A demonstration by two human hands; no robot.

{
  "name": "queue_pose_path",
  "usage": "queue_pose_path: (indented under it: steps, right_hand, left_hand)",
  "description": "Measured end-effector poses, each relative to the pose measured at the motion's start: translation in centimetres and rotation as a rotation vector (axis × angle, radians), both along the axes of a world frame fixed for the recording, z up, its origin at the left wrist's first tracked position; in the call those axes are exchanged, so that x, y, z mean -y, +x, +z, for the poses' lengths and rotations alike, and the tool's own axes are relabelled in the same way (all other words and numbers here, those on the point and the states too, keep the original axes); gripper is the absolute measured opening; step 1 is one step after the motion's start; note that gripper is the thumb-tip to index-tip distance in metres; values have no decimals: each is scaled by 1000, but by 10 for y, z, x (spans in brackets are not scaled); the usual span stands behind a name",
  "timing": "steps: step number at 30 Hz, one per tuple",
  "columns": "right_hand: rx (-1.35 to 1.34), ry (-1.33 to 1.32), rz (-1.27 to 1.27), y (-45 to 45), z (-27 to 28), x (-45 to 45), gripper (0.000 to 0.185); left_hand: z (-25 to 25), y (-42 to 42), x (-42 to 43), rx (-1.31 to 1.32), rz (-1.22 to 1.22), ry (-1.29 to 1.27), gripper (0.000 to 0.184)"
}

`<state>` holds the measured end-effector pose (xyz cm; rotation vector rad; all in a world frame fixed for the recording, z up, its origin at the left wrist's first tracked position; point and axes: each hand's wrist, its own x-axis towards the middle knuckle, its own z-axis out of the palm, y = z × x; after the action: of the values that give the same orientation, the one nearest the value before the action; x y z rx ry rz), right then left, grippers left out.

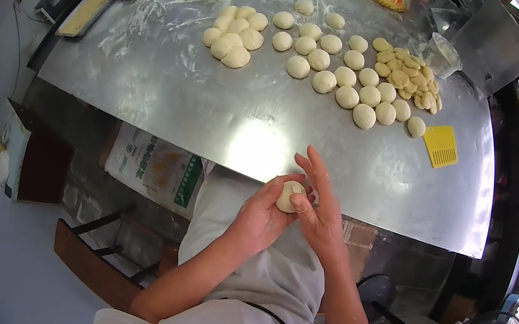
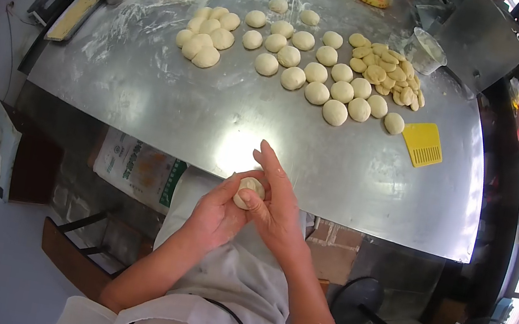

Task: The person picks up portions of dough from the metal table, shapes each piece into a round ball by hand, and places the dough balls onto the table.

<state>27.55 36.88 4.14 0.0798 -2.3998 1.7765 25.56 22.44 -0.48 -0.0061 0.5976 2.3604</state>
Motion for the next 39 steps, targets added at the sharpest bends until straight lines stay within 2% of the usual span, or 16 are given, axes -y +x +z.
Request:
queue_pose_path:
  steps: [1,4,7,9,10,12,15,16,19,23,24,28,31,32,36,39]
  right_hand:
    - [43,-66,-5,0,1,-4,57]
    - [-204,464,152,-7,-20,-13,60]
    - [-233,331,127,-3,-16,-18,56]
    - [-170,-23,-77,0,-12,-22,51]
    - [-139,-197,-177,0,-11,-26,49]
    - [-84,-137,-316,-4,-18,-45,42]
    - [21,49,-370,-3,-45,-74,32]
    - [58,130,-357,-3,-51,-81,30]
    - [-174,425,-293,0,-59,-96,29]
    - [-211,474,-348,4,-61,-106,30]
    - [-202,472,-367,2,-62,-104,28]
    - [-217,768,-432,-6,-54,-86,22]
    - [-223,716,-441,-4,-61,-89,20]
    - [-229,713,-431,-3,-61,-90,20]
    - [-218,745,-438,-6,-58,-90,20]
    - [-202,760,-446,-8,-56,-85,20]
  left_hand:
    - [6,-2,-2,74,17,2,49]
    - [20,-4,-5,218,42,23,47]
    - [14,-13,-6,159,28,-2,43]
    - [19,-19,-8,88,31,-145,43]
    - [26,-22,-10,-18,98,-296,45]
    - [43,-31,-14,-239,232,-597,51]
    - [26,-57,-15,-1311,627,-1397,60]
    - [21,-62,-15,-1477,561,-1563,61]
    - [-6,-69,0,-1481,535,-1485,58]
    - [4,-72,28,-1274,626,-1427,62]
    - [6,-72,26,-1182,555,-1405,65]
    - [-7,-79,17,-1266,321,-1458,66]
    - [-14,-91,8,-1326,275,-1423,63]
    - [-15,-94,7,-1338,340,-1393,57]
    - [-9,-123,5,-964,532,-1340,50]
    - [6,-172,4,-986,698,-1370,51]
